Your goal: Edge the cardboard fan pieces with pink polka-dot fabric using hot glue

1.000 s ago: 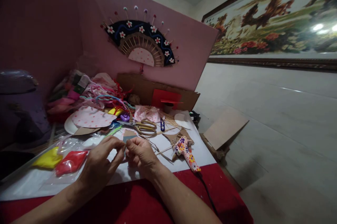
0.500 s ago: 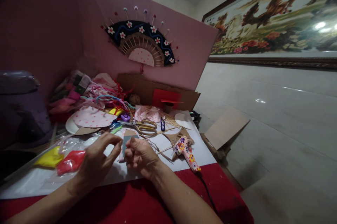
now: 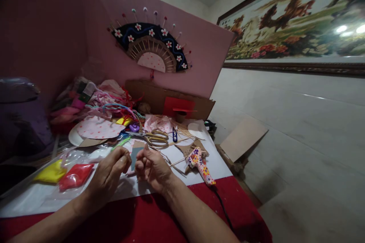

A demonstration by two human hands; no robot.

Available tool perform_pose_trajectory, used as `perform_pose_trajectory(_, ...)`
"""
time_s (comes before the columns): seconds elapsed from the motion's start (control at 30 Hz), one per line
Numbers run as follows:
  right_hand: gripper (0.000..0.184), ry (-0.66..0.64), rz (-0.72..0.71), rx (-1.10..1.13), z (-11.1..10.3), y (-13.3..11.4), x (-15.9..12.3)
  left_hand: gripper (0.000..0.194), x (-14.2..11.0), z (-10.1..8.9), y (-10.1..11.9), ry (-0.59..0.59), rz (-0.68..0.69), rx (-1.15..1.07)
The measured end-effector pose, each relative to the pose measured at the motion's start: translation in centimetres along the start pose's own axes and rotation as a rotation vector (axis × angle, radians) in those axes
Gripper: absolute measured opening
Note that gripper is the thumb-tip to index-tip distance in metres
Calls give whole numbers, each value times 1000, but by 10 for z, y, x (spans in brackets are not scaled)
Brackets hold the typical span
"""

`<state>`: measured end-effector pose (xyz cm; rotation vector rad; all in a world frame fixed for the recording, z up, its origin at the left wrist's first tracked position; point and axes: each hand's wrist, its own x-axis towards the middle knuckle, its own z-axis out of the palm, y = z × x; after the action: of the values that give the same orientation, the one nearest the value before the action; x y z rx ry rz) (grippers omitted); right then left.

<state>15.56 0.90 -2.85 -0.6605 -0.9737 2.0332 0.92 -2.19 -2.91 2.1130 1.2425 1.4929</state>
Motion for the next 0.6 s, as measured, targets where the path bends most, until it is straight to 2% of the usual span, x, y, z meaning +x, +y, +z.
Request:
perform_pose_trajectory(0.1, 41, 26, -41, 19, -1, 0, 2, 30, -1, -1, 2, -28, 8, 8)
perform_pose_trajectory(0.2, 40, 75, -73, 41, -2, -1, 2, 32, -2, 1, 6, -163, 76, -20)
perform_pose_trajectory(0.27, 40, 96, -97, 46, -2, -2, 3, 33, -3, 2, 10, -339, 56, -115)
perform_pose_trajectory(0.3, 40, 101, -103, 49, -1, -3, 3, 33, -4, 2, 13, -458, -18, -197)
perform_pose_trajectory(0.33, 40, 101, -102, 52, -1, -3, 3, 32, -4, 1, 15, -592, -140, -300)
perform_pose_trajectory(0.4, 40, 101, -87, 53, -2, -3, 3, 18, -6, -5, 20, -971, -405, -576)
perform_pose_trajectory(0.43, 40, 101, -80, 52, -2, -3, 3, 14, -6, -9, 21, -1118, -501, -668)
perform_pose_trajectory(0.47, 40, 99, -78, 50, -2, -3, 3, 18, -7, -13, 23, -1241, -561, -715)
perform_pose_trajectory(0.53, 39, 95, -87, 53, -2, -2, 4, 31, -8, -20, 24, -1374, -549, -728)
perform_pose_trajectory(0.6, 39, 95, -89, 54, -2, -2, 4, 34, -8, -22, 23, -1384, -535, -715)
